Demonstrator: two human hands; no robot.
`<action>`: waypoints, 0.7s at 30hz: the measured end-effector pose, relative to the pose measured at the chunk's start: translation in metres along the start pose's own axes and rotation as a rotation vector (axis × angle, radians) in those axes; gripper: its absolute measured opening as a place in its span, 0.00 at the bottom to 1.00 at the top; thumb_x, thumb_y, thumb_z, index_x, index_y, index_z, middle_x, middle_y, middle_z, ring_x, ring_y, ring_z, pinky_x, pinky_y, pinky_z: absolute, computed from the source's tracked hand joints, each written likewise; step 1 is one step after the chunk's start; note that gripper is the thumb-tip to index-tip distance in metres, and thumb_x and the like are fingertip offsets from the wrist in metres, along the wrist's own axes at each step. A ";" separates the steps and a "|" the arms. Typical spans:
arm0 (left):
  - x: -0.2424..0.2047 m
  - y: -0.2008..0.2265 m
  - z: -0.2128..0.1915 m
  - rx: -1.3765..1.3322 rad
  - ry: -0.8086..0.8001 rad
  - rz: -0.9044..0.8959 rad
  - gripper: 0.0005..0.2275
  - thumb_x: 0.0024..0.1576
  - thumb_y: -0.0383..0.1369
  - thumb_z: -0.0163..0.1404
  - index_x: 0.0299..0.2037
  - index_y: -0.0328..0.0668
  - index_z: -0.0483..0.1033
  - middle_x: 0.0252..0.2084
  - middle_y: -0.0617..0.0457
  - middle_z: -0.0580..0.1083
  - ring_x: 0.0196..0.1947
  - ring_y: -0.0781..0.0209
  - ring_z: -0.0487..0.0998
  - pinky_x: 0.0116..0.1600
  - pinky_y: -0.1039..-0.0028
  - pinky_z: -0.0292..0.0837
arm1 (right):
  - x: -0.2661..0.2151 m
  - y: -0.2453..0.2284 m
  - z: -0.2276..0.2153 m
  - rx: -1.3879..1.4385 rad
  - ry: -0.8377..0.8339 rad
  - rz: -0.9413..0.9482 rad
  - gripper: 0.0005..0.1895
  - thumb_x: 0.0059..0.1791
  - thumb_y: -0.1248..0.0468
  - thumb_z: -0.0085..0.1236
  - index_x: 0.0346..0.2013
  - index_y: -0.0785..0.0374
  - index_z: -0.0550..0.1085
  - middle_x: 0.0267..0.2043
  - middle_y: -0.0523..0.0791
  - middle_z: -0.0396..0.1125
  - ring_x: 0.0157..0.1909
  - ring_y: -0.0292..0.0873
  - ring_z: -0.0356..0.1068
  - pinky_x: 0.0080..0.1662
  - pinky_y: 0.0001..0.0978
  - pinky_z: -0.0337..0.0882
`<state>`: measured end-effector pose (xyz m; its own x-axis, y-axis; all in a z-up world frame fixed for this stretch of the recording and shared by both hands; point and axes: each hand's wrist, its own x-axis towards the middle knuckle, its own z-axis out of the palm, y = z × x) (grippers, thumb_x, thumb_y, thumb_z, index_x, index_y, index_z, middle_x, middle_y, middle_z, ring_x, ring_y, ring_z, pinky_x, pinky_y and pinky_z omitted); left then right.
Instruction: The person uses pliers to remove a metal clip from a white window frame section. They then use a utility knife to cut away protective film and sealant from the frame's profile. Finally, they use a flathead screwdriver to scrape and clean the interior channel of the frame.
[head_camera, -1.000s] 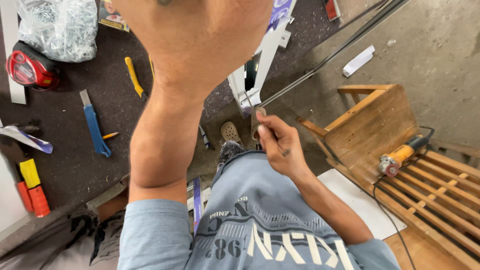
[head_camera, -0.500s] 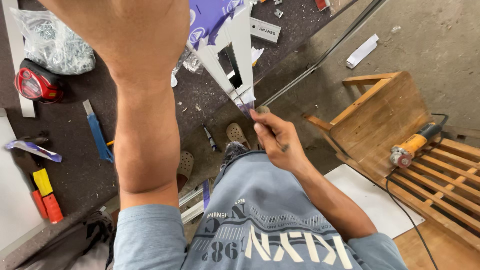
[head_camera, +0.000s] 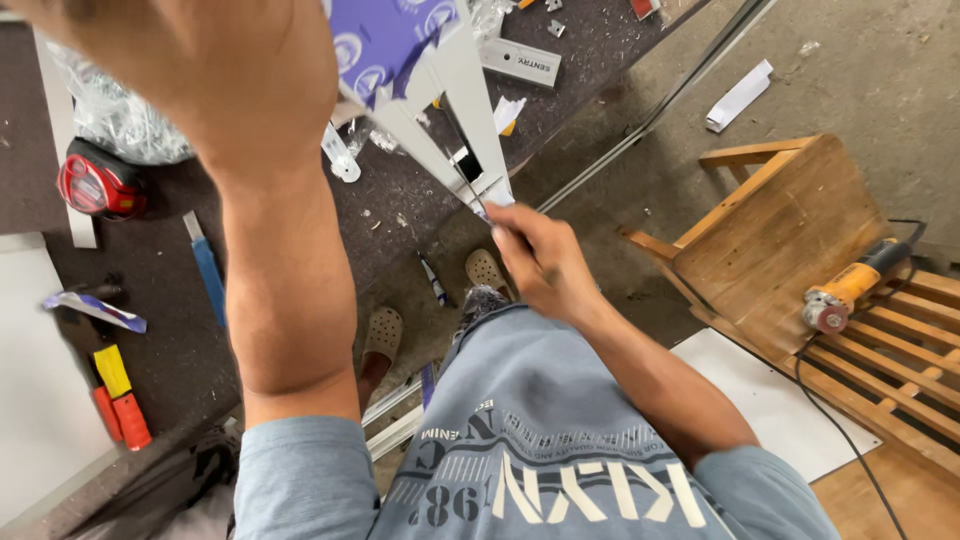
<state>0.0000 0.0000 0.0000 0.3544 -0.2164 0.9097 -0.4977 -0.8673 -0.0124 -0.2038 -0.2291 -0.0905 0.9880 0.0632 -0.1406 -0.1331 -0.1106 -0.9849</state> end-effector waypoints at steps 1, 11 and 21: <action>0.000 -0.001 0.003 0.002 0.000 -0.004 0.18 0.52 0.18 0.50 0.52 0.41 0.66 0.52 0.44 0.56 0.52 0.48 0.59 0.54 0.58 0.55 | -0.007 -0.005 -0.005 -0.020 -0.008 0.009 0.14 0.56 0.71 0.50 0.57 0.68 0.74 0.25 0.39 0.61 0.27 0.26 0.58 0.30 0.22 0.61; 0.011 0.000 0.001 0.057 0.057 0.021 0.14 0.59 0.17 0.50 0.51 0.38 0.64 0.50 0.47 0.56 0.50 0.52 0.59 0.54 0.61 0.56 | -0.006 -0.022 -0.003 -0.029 0.014 -0.060 0.14 0.56 0.71 0.52 0.56 0.69 0.74 0.26 0.43 0.68 0.27 0.29 0.61 0.30 0.25 0.63; 0.014 0.003 -0.002 0.015 0.081 0.022 0.13 0.57 0.17 0.51 0.48 0.39 0.65 0.46 0.49 0.58 0.47 0.53 0.60 0.51 0.60 0.55 | 0.006 -0.023 0.005 -0.145 0.031 -0.071 0.13 0.56 0.70 0.52 0.55 0.65 0.74 0.24 0.44 0.66 0.24 0.30 0.62 0.28 0.28 0.62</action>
<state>0.0018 -0.0051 0.0134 0.2781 -0.1985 0.9398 -0.4927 -0.8694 -0.0378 -0.1952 -0.2214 -0.0689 0.9968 0.0454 -0.0658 -0.0525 -0.2490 -0.9671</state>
